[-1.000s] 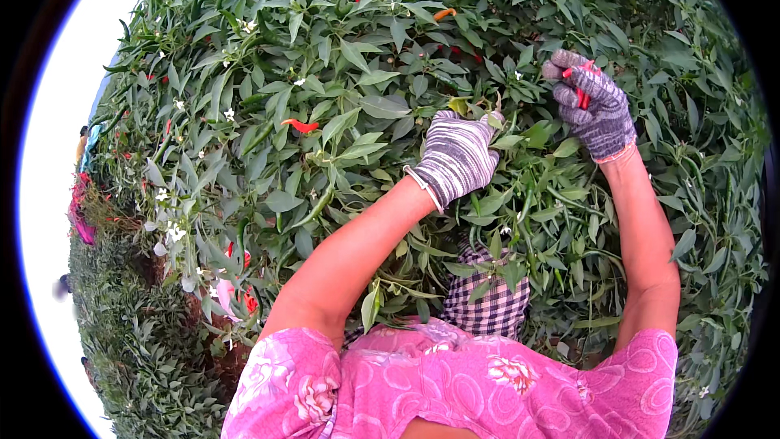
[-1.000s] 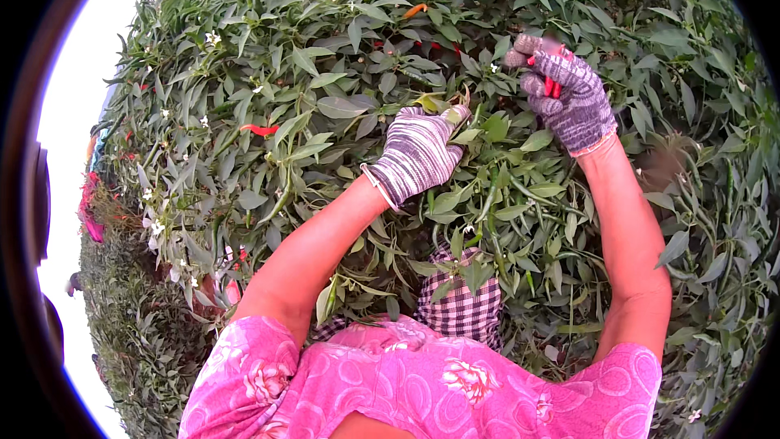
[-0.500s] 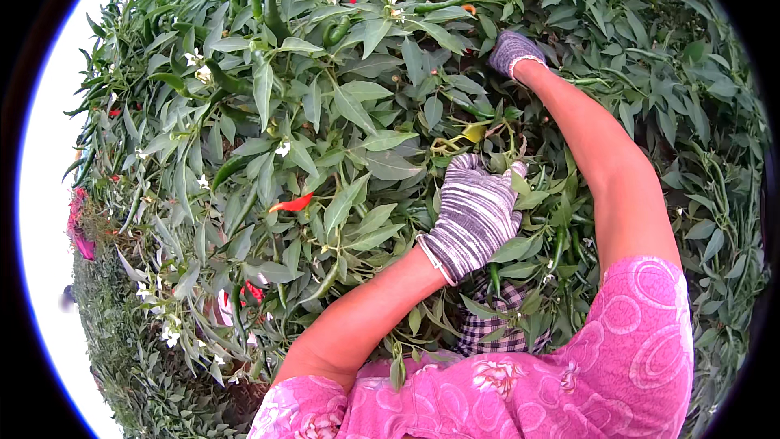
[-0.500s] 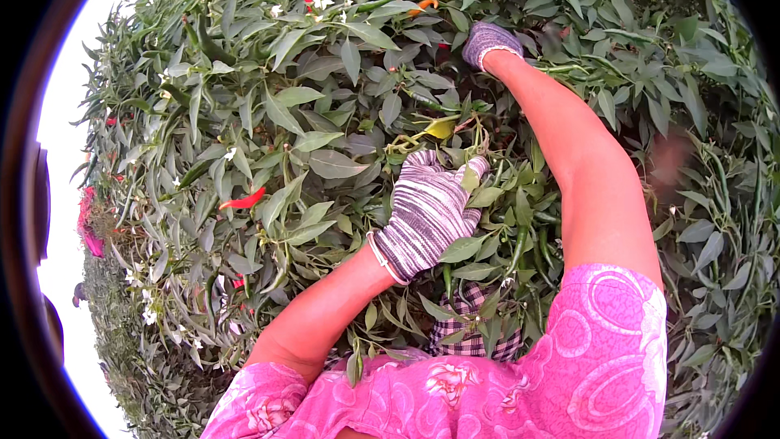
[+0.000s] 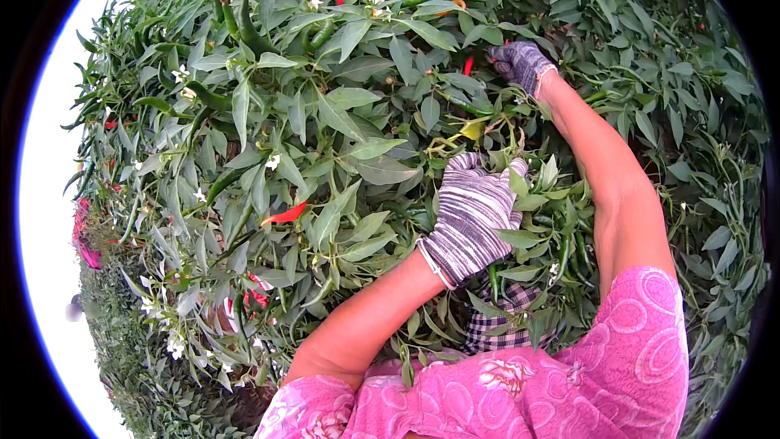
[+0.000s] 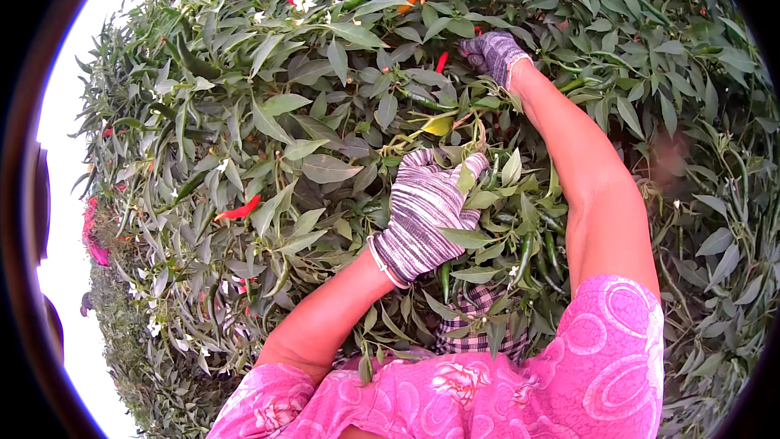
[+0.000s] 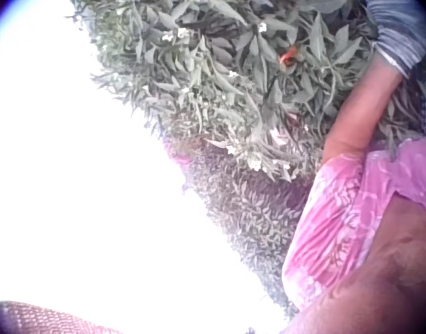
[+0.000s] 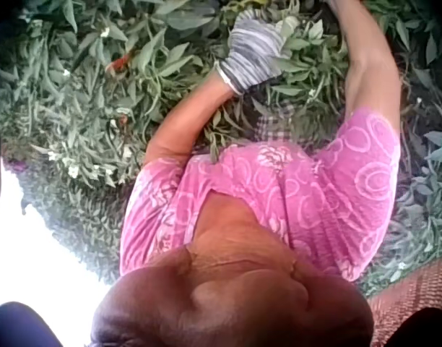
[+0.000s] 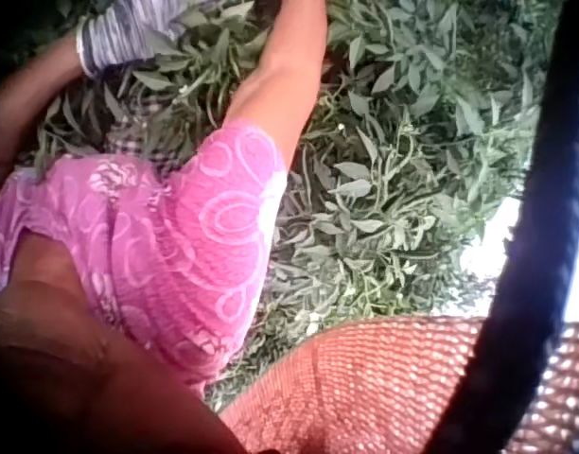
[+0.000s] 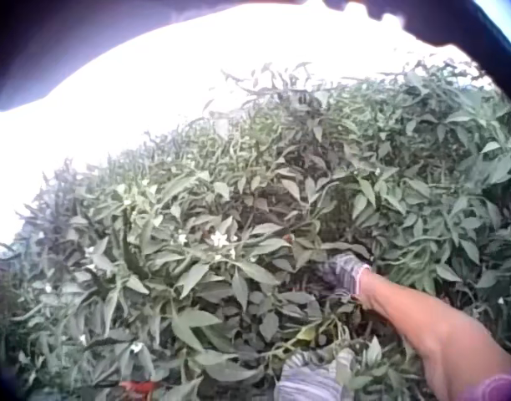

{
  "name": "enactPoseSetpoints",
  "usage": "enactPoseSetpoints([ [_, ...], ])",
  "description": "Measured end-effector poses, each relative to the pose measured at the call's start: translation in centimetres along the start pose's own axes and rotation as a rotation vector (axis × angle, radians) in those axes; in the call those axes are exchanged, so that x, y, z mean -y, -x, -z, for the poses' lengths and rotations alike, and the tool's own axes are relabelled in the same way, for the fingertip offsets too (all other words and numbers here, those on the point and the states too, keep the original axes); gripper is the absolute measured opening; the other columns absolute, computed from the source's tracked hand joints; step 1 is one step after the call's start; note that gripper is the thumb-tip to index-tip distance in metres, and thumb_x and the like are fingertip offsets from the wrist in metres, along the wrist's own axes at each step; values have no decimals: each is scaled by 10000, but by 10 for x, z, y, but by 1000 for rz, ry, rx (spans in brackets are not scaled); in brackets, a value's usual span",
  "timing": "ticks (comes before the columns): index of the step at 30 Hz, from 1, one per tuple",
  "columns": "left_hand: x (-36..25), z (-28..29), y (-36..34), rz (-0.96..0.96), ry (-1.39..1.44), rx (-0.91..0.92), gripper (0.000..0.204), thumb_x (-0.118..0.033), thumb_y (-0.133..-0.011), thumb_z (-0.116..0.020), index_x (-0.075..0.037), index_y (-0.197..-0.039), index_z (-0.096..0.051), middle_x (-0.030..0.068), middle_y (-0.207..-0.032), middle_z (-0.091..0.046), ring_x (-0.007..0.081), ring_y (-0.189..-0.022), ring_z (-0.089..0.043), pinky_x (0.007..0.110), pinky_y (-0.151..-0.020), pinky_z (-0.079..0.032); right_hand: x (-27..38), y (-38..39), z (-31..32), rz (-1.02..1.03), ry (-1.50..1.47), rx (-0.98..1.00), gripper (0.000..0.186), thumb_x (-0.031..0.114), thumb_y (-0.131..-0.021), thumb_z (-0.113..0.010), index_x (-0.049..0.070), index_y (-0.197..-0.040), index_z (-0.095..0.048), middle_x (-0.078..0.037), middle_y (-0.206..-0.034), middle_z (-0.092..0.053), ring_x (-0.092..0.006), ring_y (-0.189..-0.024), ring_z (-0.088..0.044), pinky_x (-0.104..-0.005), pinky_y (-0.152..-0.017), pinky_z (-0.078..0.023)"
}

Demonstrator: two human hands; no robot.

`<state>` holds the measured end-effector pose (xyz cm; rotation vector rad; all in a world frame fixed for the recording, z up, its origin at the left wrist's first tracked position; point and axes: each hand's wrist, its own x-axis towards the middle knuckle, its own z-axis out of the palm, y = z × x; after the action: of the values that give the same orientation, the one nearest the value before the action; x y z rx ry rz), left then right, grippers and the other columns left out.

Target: The person sits on the ground in a field and picks red chili peppers from the plants by hand. They place the harvested peppers into a white bucket positioned next to them.

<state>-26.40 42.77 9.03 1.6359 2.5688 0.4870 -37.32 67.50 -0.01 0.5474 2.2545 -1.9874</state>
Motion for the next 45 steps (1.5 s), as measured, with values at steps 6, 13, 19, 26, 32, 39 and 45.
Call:
enactPoseSetpoints([
  [6,-5,-4,1,9,-7,-2,483,-266,-669,-599,-55,-1093,-509,112,-853,-631,272,-862,-582,423,-885,-327,9,36,5,169,-721,-50,144,168,-797,-621,78,-904,-582,-23,-797,-620,-123,-664,-614,-185,-427,-382],
  [13,-4,2,0,9,-5,48,531,-276,-647,-618,-48,-1112,-503,121,-915,-630,282,-910,-577,413,-904,-317,22,12,-7,126,-242,-116,152,188,-758,-660,54,-806,-606,-44,-697,-597,-144,-506,-533,-249,-427,-377],
  [19,-5,3,0,-6,86,37,562,-278,-619,-622,-26,-1105,-499,133,-942,-625,288,-953,-562,415,-923,-296,33,-19,-28,198,942,-295,268,240,-711,-583,41,-882,-635,-175,-886,-627,-352,-818,-593,-424,-708,-464],
  [26,0,0,-2,18,256,45,579,-272,-630,-600,-17,-1136,-481,136,-899,-630,280,-887,-581,406,-925,-292,27,-13,-41,352,1159,-288,206,178,-682,-553,64,-815,-662,-170,-779,-634,-342,-724,-618,-427,-612,-488],
  [32,-7,7,-5,18,36,79,566,-254,-640,-575,-47,-1156,-466,115,-967,-620,264,-923,-572,408,-917,-308,40,2,-52,373,1241,-185,194,210,-694,-566,72,-786,-666,-168,-770,-634,-330,-728,-615,-422,-642,-482],
  [39,-13,5,-8,12,29,40,588,-216,-599,-613,-62,-1155,-503,109,-1027,-607,291,-942,-538,418,-878,-317,14,-12,-40,251,772,-328,301,336,-676,-626,65,-806,-647,-165,-737,-613,-350,-734,-593,-423,-655,-467],
  [45,-14,2,-8,18,27,37,575,-204,-603,-620,-66,-1150,-508,109,-1035,-604,285,-982,-533,415,-893,-319,23,17,-29,52,-271,28,217,223,-752,-679,11,-728,-636,-40,-558,-559,-105,-455,-455,-266,-433,-380],
])
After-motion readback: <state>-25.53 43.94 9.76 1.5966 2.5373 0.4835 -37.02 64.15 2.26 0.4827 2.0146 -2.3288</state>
